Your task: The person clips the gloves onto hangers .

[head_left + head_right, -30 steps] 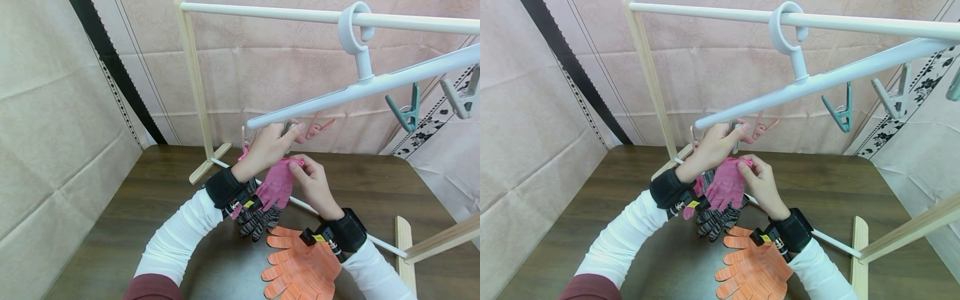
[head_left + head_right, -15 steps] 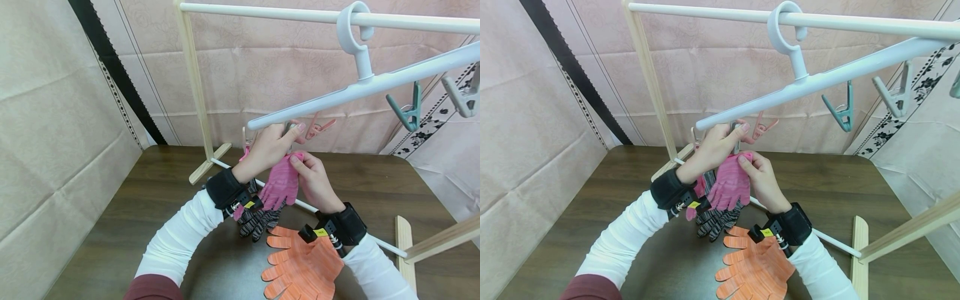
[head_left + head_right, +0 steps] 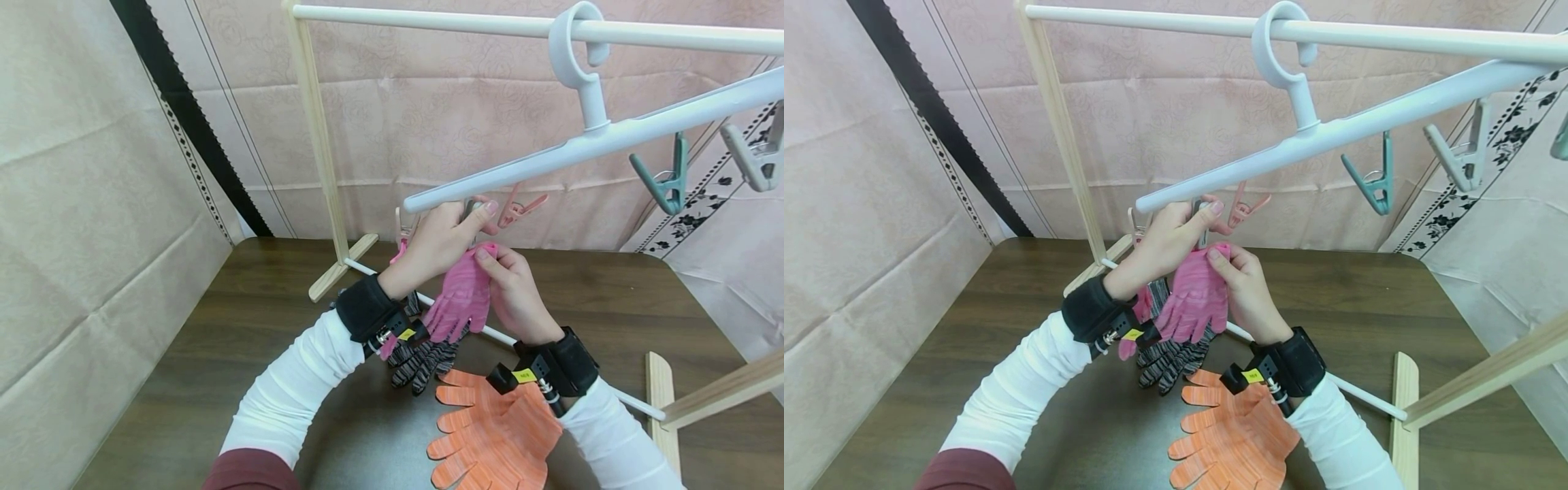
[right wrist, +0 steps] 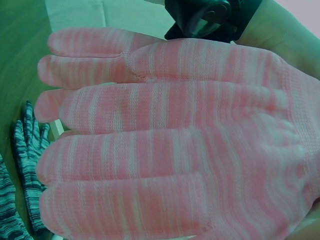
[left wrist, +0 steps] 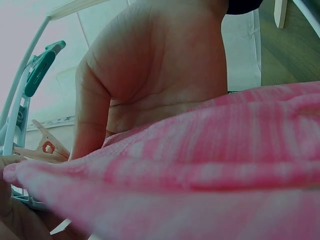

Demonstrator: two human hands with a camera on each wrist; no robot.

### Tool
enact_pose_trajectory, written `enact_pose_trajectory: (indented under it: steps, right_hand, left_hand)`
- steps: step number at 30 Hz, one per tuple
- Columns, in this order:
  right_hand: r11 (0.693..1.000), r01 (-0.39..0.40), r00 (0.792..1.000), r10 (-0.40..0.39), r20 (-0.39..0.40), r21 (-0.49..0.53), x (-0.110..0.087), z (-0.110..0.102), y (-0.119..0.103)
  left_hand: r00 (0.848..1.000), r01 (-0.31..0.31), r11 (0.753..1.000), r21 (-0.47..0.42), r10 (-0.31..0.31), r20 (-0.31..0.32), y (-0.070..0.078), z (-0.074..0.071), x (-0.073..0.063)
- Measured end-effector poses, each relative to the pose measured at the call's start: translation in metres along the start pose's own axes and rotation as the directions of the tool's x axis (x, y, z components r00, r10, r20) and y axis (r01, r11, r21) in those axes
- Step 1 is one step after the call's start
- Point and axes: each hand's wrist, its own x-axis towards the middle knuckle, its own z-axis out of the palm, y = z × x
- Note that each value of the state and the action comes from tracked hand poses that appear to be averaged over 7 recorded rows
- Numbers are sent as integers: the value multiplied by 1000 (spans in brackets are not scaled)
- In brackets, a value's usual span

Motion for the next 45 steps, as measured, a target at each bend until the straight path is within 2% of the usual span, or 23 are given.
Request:
enact_pose_trajectory:
  steps: [12,23,33,41,45]
  right_hand:
    - [1000,-12,1000,12,9,12,0,-1,1]
    - [999,-27,1000,27,-5,-30,2,1,3]
    - [997,-29,999,28,17,76,3,0,3]
    - [985,-24,999,17,43,171,4,-1,3]
    - [985,-44,998,38,39,167,5,0,4]
  left_hand:
    - [1000,2,1000,-9,-2,-1,0,-1,-1]
    - [1000,-3,1000,-21,3,9,1,0,-1]
    - [999,-35,999,-5,35,1,2,1,0]
    - [1000,-21,999,-30,20,-14,0,3,-1]
    - [1000,-16,999,-45,15,-17,0,4,-2]
